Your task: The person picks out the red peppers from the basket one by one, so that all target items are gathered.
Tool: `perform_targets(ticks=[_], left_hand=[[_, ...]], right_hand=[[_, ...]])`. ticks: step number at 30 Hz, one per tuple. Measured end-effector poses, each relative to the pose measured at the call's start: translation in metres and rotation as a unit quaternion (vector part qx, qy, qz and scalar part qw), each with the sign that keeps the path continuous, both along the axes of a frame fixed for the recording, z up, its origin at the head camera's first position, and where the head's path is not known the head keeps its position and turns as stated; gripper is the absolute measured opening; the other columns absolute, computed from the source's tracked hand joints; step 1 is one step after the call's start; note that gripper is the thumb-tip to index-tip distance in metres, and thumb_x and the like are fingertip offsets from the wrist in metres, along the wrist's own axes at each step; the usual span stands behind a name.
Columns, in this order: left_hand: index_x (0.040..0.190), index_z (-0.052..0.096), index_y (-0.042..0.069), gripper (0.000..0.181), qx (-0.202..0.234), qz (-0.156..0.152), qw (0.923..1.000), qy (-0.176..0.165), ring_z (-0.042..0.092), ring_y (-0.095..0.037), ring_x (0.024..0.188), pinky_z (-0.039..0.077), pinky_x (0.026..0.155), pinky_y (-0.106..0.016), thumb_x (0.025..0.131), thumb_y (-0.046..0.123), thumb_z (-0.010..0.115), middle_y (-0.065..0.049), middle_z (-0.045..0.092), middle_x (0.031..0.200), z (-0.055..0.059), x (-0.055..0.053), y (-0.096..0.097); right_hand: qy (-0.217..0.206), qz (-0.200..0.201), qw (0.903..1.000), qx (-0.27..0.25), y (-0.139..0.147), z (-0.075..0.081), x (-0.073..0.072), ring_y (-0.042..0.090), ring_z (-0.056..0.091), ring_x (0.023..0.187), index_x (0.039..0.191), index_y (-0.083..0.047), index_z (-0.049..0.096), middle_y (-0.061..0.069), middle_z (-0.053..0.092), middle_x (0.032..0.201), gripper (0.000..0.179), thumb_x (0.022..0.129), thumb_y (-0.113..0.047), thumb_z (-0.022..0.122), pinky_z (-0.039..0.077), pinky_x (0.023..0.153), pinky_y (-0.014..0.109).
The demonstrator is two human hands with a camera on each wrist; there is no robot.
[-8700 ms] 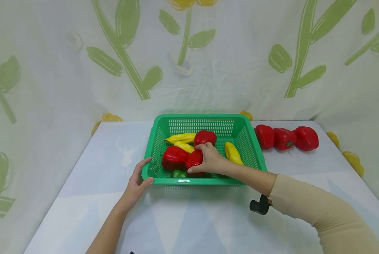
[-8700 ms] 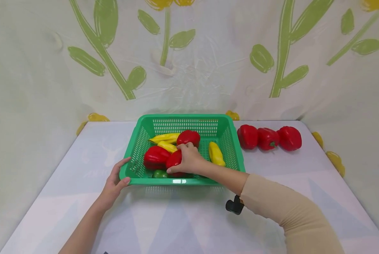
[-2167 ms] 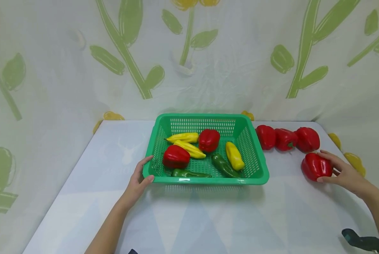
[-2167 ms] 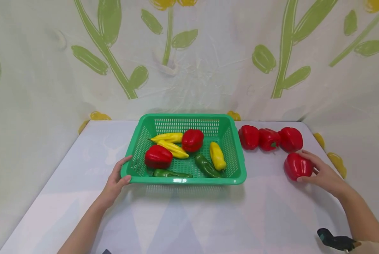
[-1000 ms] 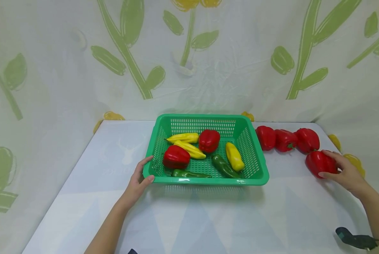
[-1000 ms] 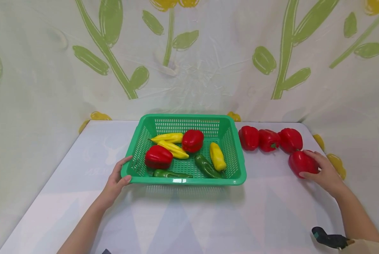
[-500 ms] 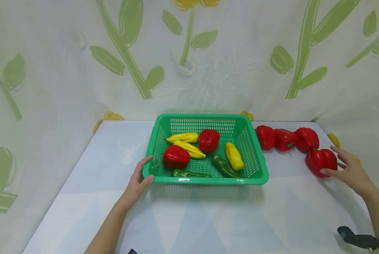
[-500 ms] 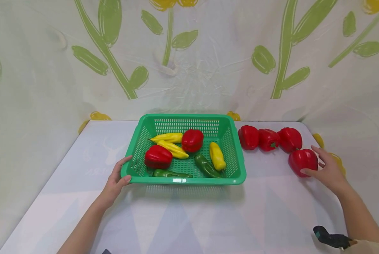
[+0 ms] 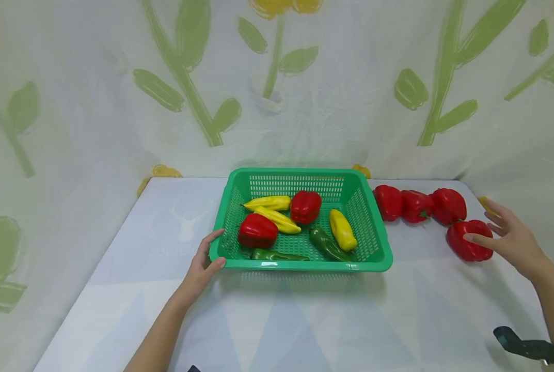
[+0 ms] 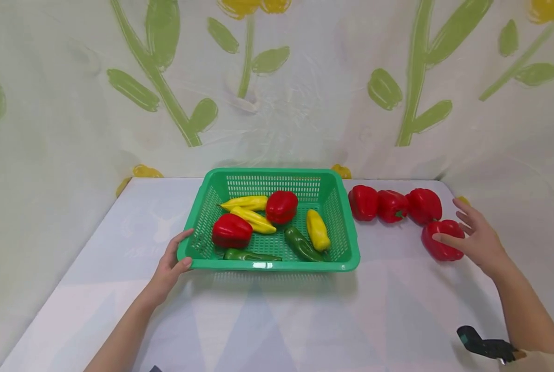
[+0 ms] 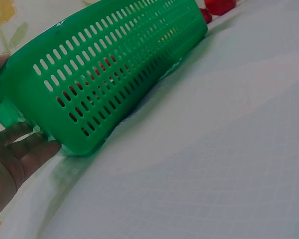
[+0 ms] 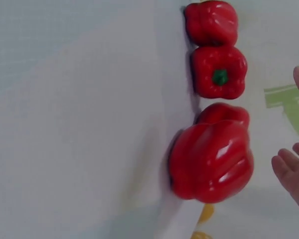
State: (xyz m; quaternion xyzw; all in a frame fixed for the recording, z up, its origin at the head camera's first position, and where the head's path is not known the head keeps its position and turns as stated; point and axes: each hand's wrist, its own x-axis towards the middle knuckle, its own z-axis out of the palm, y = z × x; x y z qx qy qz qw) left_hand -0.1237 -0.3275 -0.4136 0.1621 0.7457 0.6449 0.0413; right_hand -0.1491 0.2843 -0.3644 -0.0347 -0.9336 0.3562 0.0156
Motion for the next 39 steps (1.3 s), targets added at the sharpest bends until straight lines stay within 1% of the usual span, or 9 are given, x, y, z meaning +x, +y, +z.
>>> perform_targets(ticks=[6, 9, 12, 14, 16, 19, 23, 30, 39], left_hand=[[0.148, 0.019, 0.011, 0.059, -0.002, 0.003, 1.0, 0.004, 0.018, -0.042, 0.138, 0.033, 0.097, -0.009, 0.095, 0.005, 0.044, -0.02, 0.011, 0.154, -0.001, 0.0, 0.001], [0.148, 0.019, 0.011, 0.059, 0.0, 0.004, 1.0, 0.004, 0.017, -0.042, 0.138, 0.033, 0.097, -0.009, 0.095, 0.004, 0.044, -0.02, 0.011, 0.154, -0.001, 0.0, 0.0], [0.148, 0.019, 0.011, 0.059, 0.001, 0.003, 1.0, 0.002, 0.017, -0.041, 0.138, 0.033, 0.097, -0.009, 0.095, 0.004, 0.044, -0.02, 0.011, 0.154, -0.001, 0.0, 0.0], [0.148, 0.019, 0.011, 0.059, 0.002, 0.003, 1.0, 0.001, 0.017, -0.041, 0.138, 0.034, 0.097, -0.009, 0.095, 0.004, 0.044, -0.02, 0.011, 0.154, -0.001, 0.0, 0.0], [0.148, 0.018, 0.01, 0.059, 0.002, 0.003, 1.0, 0.002, 0.018, -0.042, 0.137, 0.034, 0.097, -0.009, 0.095, 0.004, 0.044, -0.02, 0.011, 0.153, -0.001, 0.0, 0.0], [0.148, 0.018, 0.011, 0.059, 0.0, 0.004, 1.0, -0.001, 0.019, -0.042, 0.137, 0.034, 0.096, -0.009, 0.095, 0.004, 0.043, -0.02, 0.012, 0.153, -0.001, 0.0, 0.0], [0.148, 0.018, 0.012, 0.059, -0.005, 0.007, 0.9999, -0.009, 0.017, -0.042, 0.138, 0.033, 0.096, -0.009, 0.095, 0.004, 0.043, -0.021, 0.009, 0.154, 0.0, 0.001, -0.001], [0.148, 0.017, 0.012, 0.06, -0.005, 0.006, 0.9999, -0.013, 0.017, -0.042, 0.139, 0.033, 0.096, -0.009, 0.095, 0.003, 0.042, -0.022, 0.009, 0.154, 0.0, 0.0, 0.0], [0.148, 0.017, 0.011, 0.06, -0.005, 0.009, 0.9999, -0.012, 0.017, -0.042, 0.138, 0.034, 0.096, -0.009, 0.095, 0.002, 0.042, -0.021, 0.009, 0.154, 0.0, 0.0, 0.0]], right_hand=[[0.002, 0.015, 0.9998, -0.009, -0.01, 0.011, -0.005, 0.059, 0.021, 0.129, 0.152, -0.03, 0.0, 0.029, 0.005, 0.153, 0.101, 0.082, -0.021, 0.073, 0.054, 0.069, 0.047], [-0.004, 0.027, 0.9995, -0.018, -0.014, 0.017, -0.009, 0.057, 0.021, 0.13, 0.152, -0.032, 0.001, 0.026, 0.006, 0.155, 0.1, 0.083, -0.02, 0.072, 0.056, 0.065, 0.026], [-0.006, 0.045, 0.9985, -0.029, -0.017, 0.024, -0.012, 0.055, 0.02, 0.132, 0.152, -0.034, 0.002, 0.022, 0.007, 0.156, 0.099, 0.083, -0.018, 0.071, 0.049, 0.065, 0.012], [-0.006, 0.053, 0.9982, -0.028, -0.022, 0.029, -0.015, 0.053, 0.021, 0.133, 0.152, -0.036, 0.002, 0.019, 0.008, 0.157, 0.099, 0.083, -0.018, 0.072, 0.045, 0.065, 0.009], [-0.008, 0.059, 0.9979, -0.028, -0.027, 0.034, -0.018, 0.052, 0.021, 0.133, 0.152, -0.036, 0.002, 0.019, 0.01, 0.157, 0.1, 0.082, -0.019, 0.072, 0.046, 0.067, 0.01], [-0.008, 0.065, 0.9976, -0.021, -0.036, 0.041, -0.024, 0.054, 0.023, 0.131, 0.152, -0.034, 0.004, 0.023, 0.014, 0.154, 0.099, 0.082, -0.021, 0.073, 0.056, 0.076, 0.034], [-0.006, 0.071, 0.9973, -0.017, -0.047, 0.049, -0.03, 0.053, 0.024, 0.131, 0.152, -0.035, 0.005, 0.024, 0.017, 0.153, 0.098, 0.082, -0.023, 0.073, 0.045, 0.084, 0.063], [0.004, 0.088, 0.9959, -0.016, -0.067, 0.06, -0.039, 0.051, 0.027, 0.131, 0.152, -0.034, 0.008, 0.02, 0.019, 0.154, 0.098, 0.081, -0.024, 0.074, 0.042, 0.088, 0.061], [0.008, 0.134, 0.9903, -0.038, -0.099, 0.086, -0.056, 0.045, 0.03, 0.134, 0.153, -0.028, 0.011, 0.012, 0.019, 0.156, 0.095, 0.081, -0.022, 0.074, 0.039, 0.092, 0.059]])
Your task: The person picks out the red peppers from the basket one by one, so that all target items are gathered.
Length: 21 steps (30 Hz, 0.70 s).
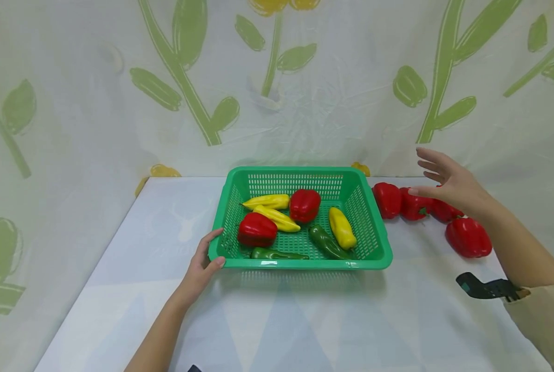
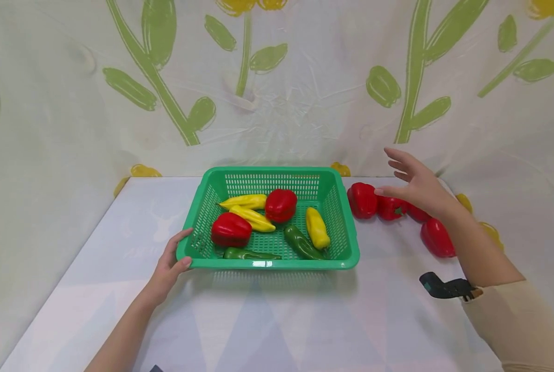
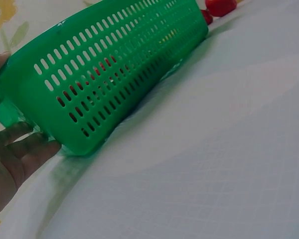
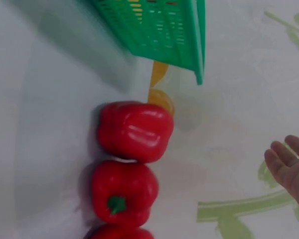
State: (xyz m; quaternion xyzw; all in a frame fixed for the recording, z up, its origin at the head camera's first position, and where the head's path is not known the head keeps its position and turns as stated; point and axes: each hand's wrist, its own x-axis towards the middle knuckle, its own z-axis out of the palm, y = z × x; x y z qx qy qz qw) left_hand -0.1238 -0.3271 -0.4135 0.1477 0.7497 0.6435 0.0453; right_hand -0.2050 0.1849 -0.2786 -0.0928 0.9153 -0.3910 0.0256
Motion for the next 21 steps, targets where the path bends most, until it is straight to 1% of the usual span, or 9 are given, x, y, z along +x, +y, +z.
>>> perform_targets(ticks=[4, 6, 12, 16, 21], left_hand=[[0.148, 0.017, 0.012, 0.06, -0.001, 0.0, 1.0, -0.004, 0.017, -0.042, 0.138, 0.034, 0.096, -0.009, 0.095, 0.002, 0.042, -0.02, 0.009, 0.154, 0.001, 0.0, 0.0], [0.148, 0.018, 0.012, 0.06, -0.001, 0.0, 1.0, -0.005, 0.017, -0.042, 0.138, 0.034, 0.095, -0.009, 0.095, 0.002, 0.042, -0.02, 0.008, 0.154, 0.001, 0.0, 0.0], [0.148, 0.017, 0.011, 0.06, 0.003, -0.002, 1.0, -0.005, 0.016, -0.043, 0.139, 0.034, 0.095, -0.009, 0.095, 0.002, 0.042, -0.02, 0.008, 0.154, 0.001, 0.0, 0.0], [0.148, 0.017, 0.011, 0.059, 0.001, -0.004, 1.0, -0.002, 0.017, -0.043, 0.138, 0.034, 0.095, -0.009, 0.095, 0.003, 0.043, -0.021, 0.008, 0.154, 0.001, 0.001, 0.0], [0.148, 0.017, 0.011, 0.059, 0.001, -0.006, 1.0, 0.0, 0.016, -0.043, 0.138, 0.034, 0.095, -0.009, 0.095, 0.003, 0.043, -0.022, 0.008, 0.154, 0.001, 0.001, 0.0]], right_hand=[[0.016, 0.018, 0.9997, 0.003, -0.014, 0.01, -0.008, 0.041, 0.033, 0.134, 0.152, -0.028, 0.016, 0.008, 0.023, 0.155, 0.092, 0.081, -0.021, 0.073, 0.041, 0.092, 0.053], [0.02, 0.024, 0.9995, 0.001, -0.02, 0.014, -0.011, 0.04, 0.034, 0.134, 0.152, -0.029, 0.017, 0.006, 0.023, 0.155, 0.092, 0.081, -0.021, 0.074, 0.042, 0.092, 0.052], [0.016, 0.047, 0.9987, -0.01, -0.037, 0.025, -0.021, 0.036, 0.036, 0.134, 0.151, -0.028, 0.021, 0.005, 0.027, 0.154, 0.087, 0.082, -0.019, 0.073, 0.042, 0.095, 0.05], [0.022, 0.07, 0.9972, -0.01, -0.048, 0.029, -0.025, 0.034, 0.037, 0.133, 0.15, -0.023, 0.024, 0.005, 0.029, 0.153, 0.085, 0.081, -0.019, 0.073, 0.042, 0.097, 0.05], [0.012, 0.103, 0.9943, -0.024, -0.062, 0.028, -0.034, 0.033, 0.036, 0.134, 0.149, -0.016, 0.026, 0.006, 0.028, 0.153, 0.083, 0.08, -0.016, 0.073, 0.041, 0.097, 0.053]])
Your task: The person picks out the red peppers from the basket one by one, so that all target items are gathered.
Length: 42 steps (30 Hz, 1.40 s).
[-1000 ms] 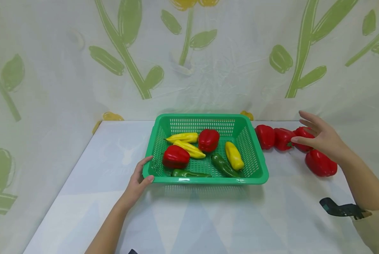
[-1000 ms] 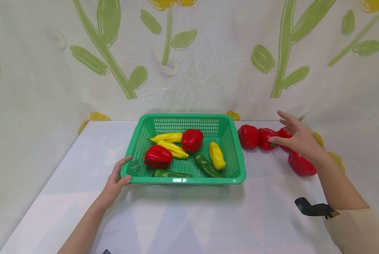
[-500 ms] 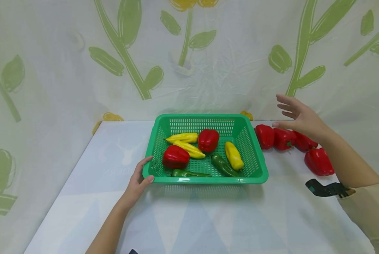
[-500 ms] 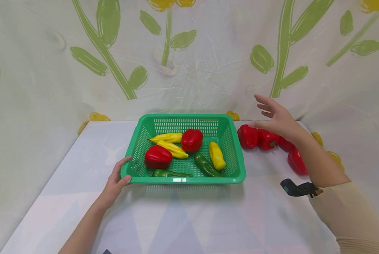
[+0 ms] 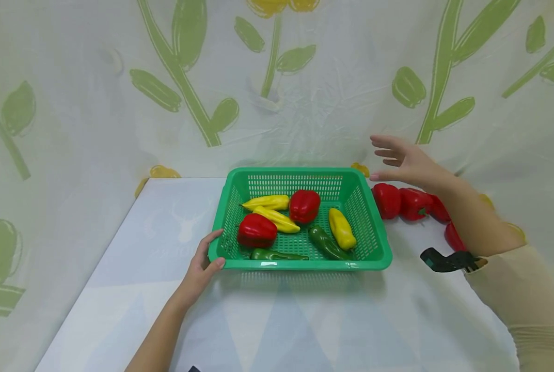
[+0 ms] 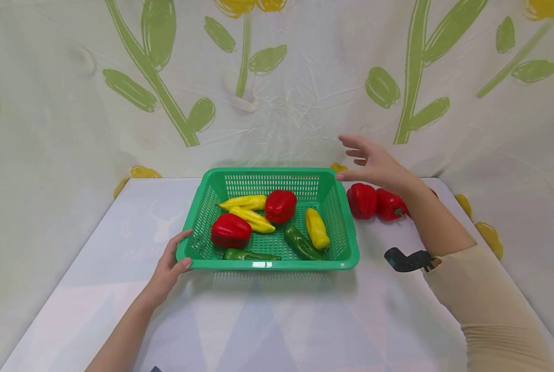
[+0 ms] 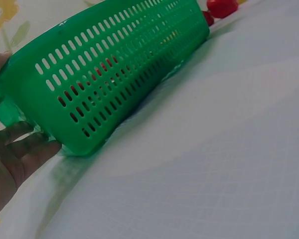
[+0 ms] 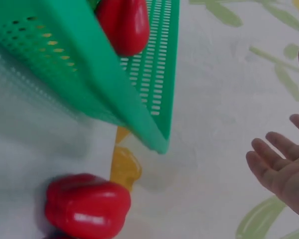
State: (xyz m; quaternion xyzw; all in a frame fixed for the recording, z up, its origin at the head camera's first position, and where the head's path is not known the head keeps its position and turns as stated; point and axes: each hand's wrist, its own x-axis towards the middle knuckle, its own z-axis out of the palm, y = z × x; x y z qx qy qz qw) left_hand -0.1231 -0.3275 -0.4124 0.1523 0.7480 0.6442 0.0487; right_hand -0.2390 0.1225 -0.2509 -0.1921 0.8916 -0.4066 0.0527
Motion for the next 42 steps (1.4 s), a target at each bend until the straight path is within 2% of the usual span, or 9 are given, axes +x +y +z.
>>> perform_targets(ticks=[10, 19, 25, 36, 42], left_hand=[[0.148, 0.017, 0.01, 0.059, -0.006, 0.003, 1.0, 0.0, 0.017, -0.044, 0.138, 0.034, 0.095, -0.008, 0.095, 0.004, 0.044, -0.023, 0.008, 0.154, 0.001, 0.0, 0.001], [0.148, 0.018, 0.011, 0.059, -0.006, 0.006, 1.0, -0.001, 0.019, -0.044, 0.137, 0.035, 0.094, -0.009, 0.095, 0.004, 0.044, -0.023, 0.01, 0.154, 0.0, 0.0, 0.0], [0.148, 0.019, 0.012, 0.059, -0.005, 0.003, 1.0, -0.003, 0.019, -0.043, 0.138, 0.036, 0.094, -0.01, 0.095, 0.004, 0.044, -0.022, 0.009, 0.154, -0.002, 0.0, 0.001], [0.148, 0.019, 0.014, 0.059, -0.01, 0.004, 0.9999, 0.002, 0.017, -0.044, 0.138, 0.034, 0.096, -0.011, 0.096, 0.006, 0.044, -0.021, 0.009, 0.154, -0.003, 0.0, 0.0], [0.148, 0.02, 0.013, 0.059, -0.009, 0.007, 0.9999, 0.01, 0.017, -0.042, 0.138, 0.033, 0.097, -0.01, 0.095, 0.003, 0.044, -0.02, 0.011, 0.154, -0.003, 0.0, 0.0]], right_hand=[[-0.059, 0.031, 0.9975, -0.025, -0.027, -0.007, -0.021, 0.034, 0.036, 0.134, 0.148, -0.016, 0.027, 0.012, 0.032, 0.151, 0.078, 0.083, -0.018, 0.07, 0.039, 0.099, 0.054], [-0.072, 0.053, 0.9948, -0.05, -0.054, -0.027, -0.043, 0.034, 0.036, 0.134, 0.148, -0.014, 0.028, 0.014, 0.033, 0.15, 0.077, 0.083, -0.02, 0.07, 0.038, 0.101, 0.054], [-0.1, 0.071, 0.9909, -0.057, -0.063, -0.045, -0.054, 0.037, 0.037, 0.133, 0.147, -0.013, 0.031, 0.015, 0.036, 0.148, 0.074, 0.084, -0.018, 0.069, 0.04, 0.1, 0.054], [-0.161, 0.1, 0.9798, -0.065, -0.079, -0.069, -0.061, 0.04, 0.036, 0.132, 0.147, -0.009, 0.031, 0.02, 0.036, 0.147, 0.074, 0.085, -0.019, 0.07, 0.037, 0.101, 0.055], [-0.178, 0.111, 0.9769, -0.04, -0.088, -0.08, -0.066, 0.042, 0.031, 0.134, 0.147, -0.006, 0.028, 0.022, 0.033, 0.147, 0.076, 0.084, -0.02, 0.069, 0.037, 0.101, 0.056]])
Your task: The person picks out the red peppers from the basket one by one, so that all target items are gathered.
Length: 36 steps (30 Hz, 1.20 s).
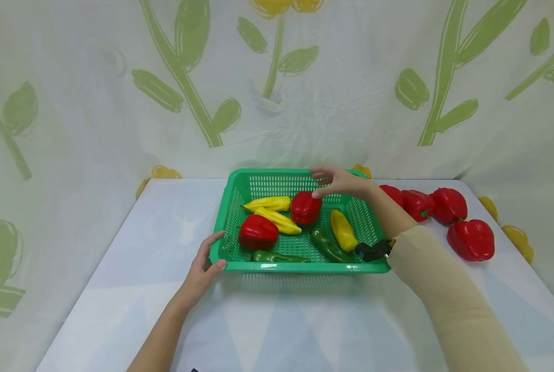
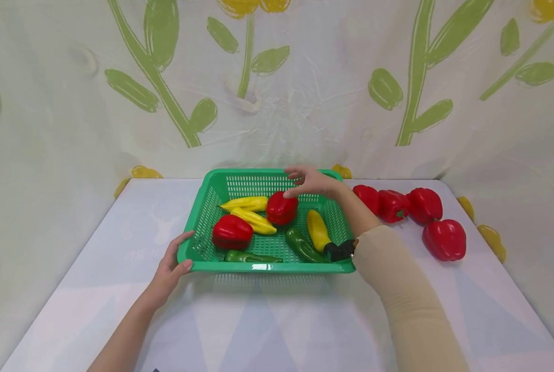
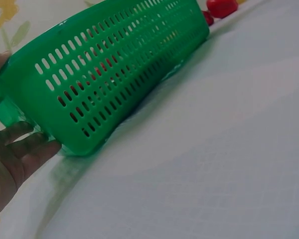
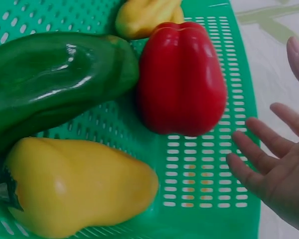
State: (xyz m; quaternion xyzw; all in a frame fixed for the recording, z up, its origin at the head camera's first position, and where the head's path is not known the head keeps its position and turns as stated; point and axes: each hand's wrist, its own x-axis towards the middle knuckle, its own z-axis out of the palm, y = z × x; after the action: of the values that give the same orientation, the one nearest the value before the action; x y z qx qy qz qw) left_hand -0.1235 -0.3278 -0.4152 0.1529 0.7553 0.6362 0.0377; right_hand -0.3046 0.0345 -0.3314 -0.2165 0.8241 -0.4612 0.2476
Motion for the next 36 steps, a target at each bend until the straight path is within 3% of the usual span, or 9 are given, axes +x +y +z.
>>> perform_targets(ticks=[11, 18, 26, 36], left_hand=[[0.147, 0.02, 0.011, 0.059, -0.001, 0.009, 0.9999, 0.006, 0.018, -0.041, 0.138, 0.032, 0.097, -0.008, 0.094, 0.002, 0.044, -0.02, 0.013, 0.154, 0.002, 0.001, 0.001], [0.147, 0.02, 0.01, 0.059, 0.002, 0.006, 1.0, 0.001, 0.019, -0.042, 0.137, 0.033, 0.096, -0.009, 0.094, 0.003, 0.043, -0.021, 0.012, 0.153, 0.002, 0.001, 0.001], [0.147, 0.02, 0.011, 0.058, 0.005, 0.003, 1.0, -0.003, 0.019, -0.041, 0.137, 0.034, 0.096, -0.009, 0.094, 0.002, 0.043, -0.02, 0.012, 0.153, 0.002, 0.001, 0.001], [0.147, 0.02, 0.01, 0.059, 0.006, 0.001, 1.0, 0.0, 0.018, -0.042, 0.137, 0.034, 0.096, -0.009, 0.094, 0.003, 0.044, -0.021, 0.012, 0.153, 0.002, 0.0, 0.002]], right_hand=[[-0.022, 0.018, 0.9952, 0.093, -0.016, -0.009, -0.002, 0.04, 0.032, 0.131, 0.147, -0.009, 0.028, 0.021, 0.034, 0.145, 0.081, 0.081, -0.029, 0.072, 0.04, 0.1, 0.054], [-0.013, 0.035, 0.9892, 0.142, -0.023, -0.019, -0.002, 0.036, 0.034, 0.13, 0.147, -0.007, 0.027, 0.021, 0.034, 0.146, 0.082, 0.082, -0.034, 0.07, 0.04, 0.101, 0.049], [-0.018, 0.036, 0.9913, 0.125, -0.03, -0.028, 0.003, 0.035, 0.041, 0.123, 0.147, -0.004, 0.024, 0.02, 0.036, 0.142, 0.08, 0.085, -0.028, 0.069, 0.045, 0.097, 0.045], [0.02, 0.037, 0.9923, 0.116, -0.034, -0.032, 0.006, 0.033, 0.045, 0.118, 0.144, -0.001, 0.028, 0.019, 0.042, 0.135, 0.085, 0.078, -0.025, 0.075, 0.051, 0.089, 0.04]])
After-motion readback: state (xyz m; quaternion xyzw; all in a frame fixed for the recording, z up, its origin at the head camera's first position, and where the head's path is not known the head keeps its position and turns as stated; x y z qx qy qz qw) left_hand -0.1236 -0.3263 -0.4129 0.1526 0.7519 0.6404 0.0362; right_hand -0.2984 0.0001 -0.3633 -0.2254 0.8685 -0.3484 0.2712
